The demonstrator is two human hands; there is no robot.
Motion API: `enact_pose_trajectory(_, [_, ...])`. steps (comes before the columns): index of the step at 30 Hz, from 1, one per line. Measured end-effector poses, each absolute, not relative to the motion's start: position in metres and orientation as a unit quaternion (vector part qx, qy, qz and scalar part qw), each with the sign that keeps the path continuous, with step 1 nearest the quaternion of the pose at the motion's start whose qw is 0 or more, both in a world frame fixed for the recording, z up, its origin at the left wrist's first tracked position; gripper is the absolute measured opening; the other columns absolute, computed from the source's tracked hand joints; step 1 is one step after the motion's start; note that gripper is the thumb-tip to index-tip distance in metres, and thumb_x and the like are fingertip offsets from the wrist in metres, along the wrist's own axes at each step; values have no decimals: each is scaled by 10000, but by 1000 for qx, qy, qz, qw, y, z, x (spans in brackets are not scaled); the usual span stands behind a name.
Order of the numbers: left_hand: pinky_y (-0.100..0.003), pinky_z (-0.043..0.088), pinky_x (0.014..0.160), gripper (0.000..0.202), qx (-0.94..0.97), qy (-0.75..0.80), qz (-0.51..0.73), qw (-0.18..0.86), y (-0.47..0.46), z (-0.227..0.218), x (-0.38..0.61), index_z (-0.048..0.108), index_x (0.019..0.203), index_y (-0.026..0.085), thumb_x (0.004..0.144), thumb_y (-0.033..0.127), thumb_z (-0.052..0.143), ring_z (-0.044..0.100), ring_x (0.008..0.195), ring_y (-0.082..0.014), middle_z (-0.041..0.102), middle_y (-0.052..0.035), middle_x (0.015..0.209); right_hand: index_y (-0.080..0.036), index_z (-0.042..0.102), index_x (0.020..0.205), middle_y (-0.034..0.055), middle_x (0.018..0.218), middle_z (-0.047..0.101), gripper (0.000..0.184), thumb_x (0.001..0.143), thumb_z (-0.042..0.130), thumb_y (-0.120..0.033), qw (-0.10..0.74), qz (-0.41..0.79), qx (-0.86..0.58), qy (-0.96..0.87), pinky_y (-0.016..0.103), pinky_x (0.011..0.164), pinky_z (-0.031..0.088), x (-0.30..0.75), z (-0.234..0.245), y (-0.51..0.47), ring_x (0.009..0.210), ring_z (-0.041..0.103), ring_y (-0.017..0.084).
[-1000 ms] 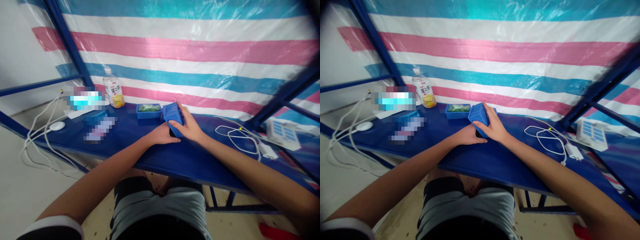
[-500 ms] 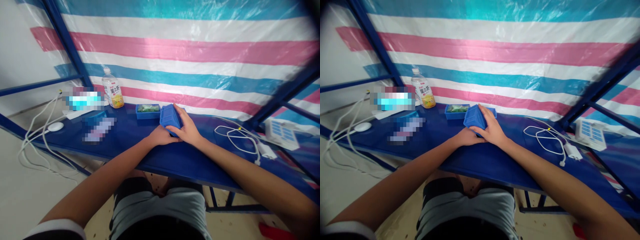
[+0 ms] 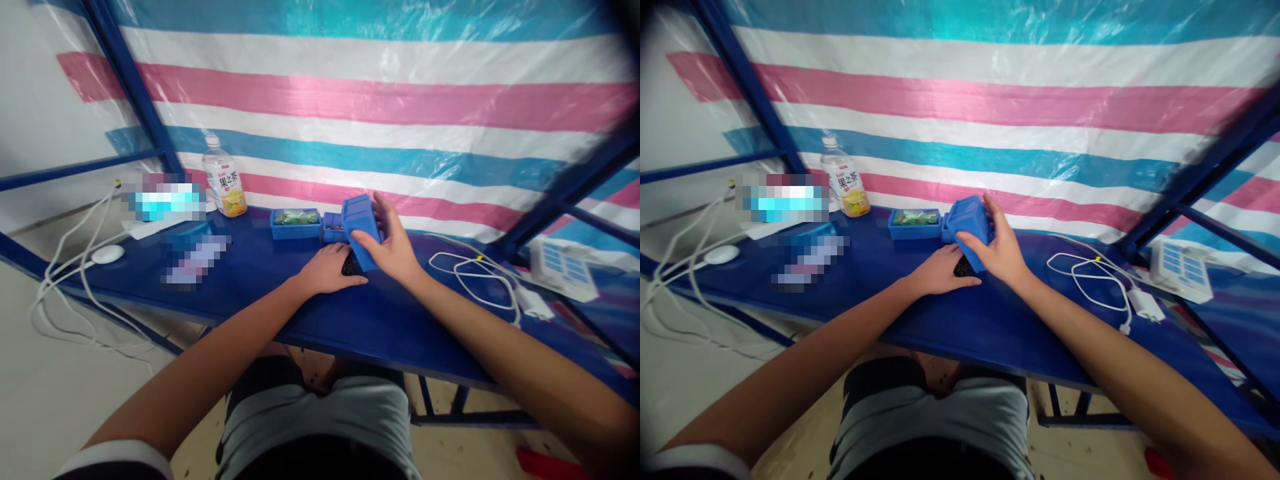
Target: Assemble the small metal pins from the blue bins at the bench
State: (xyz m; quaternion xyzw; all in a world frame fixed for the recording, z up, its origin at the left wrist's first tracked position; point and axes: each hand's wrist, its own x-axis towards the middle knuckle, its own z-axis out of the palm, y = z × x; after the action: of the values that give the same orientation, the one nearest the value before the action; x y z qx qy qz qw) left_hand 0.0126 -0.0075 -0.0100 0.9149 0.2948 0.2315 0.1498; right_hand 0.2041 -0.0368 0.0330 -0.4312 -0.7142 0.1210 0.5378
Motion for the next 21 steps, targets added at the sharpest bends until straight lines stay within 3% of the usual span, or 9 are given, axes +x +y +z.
enact_pose_trajectory(5, [-547,375,1233,997,909,334,189,164,-11,-4,12,434,1627,200,879,835,616,457,1503,-421,485,-184,1644,-380,293,1656,113,1586,546,952,881,720,-733,582,243,-443,-637,599,1127,554,234,60,-31,1430,573,380])
enact_pose_trajectory(12, [-559,355,1232,1033,906,350,154,180,-14,1,15,372,1673,213,888,859,552,384,1544,-435,411,-171,1699,-323,505,1485,138,1506,618,737,875,778,-633,640,273,-463,-549,560,1088,552,315,77,-25,1347,626,366])
enact_pose_trajectory(14, [-553,365,1224,1032,908,344,156,180,-13,1,17,379,1669,213,884,859,556,401,1528,-431,427,-173,1685,-311,401,1578,170,1530,581,940,795,871,-532,643,291,-490,-512,515,1079,557,334,72,-21,1373,610,362])
enact_pose_trajectory(16, [-548,365,1226,1031,910,337,159,181,-12,0,19,387,1665,215,881,863,555,406,1523,-425,438,-172,1676,-285,202,1690,207,1556,540,1235,706,940,-397,626,311,-522,-489,472,1053,573,348,64,-19,1379,610,365])
enact_pose_trajectory(18, [-539,353,1240,1039,912,330,161,182,-11,-2,21,391,1663,217,876,874,552,401,1528,-415,444,-165,1674,-310,52,1725,209,1595,498,1384,667,943,-280,581,349,-553,-484,448,1036,582,358,57,-17,1320,656,348])
enact_pose_trajectory(21, [-523,335,1258,1075,916,317,160,185,-10,-2,23,385,1670,212,862,904,537,385,1543,-408,439,-155,1682,-387,160,1705,151,1567,543,1297,662,919,-245,502,377,-596,-500,427,991,603,371,49,-17,1203,716,315])
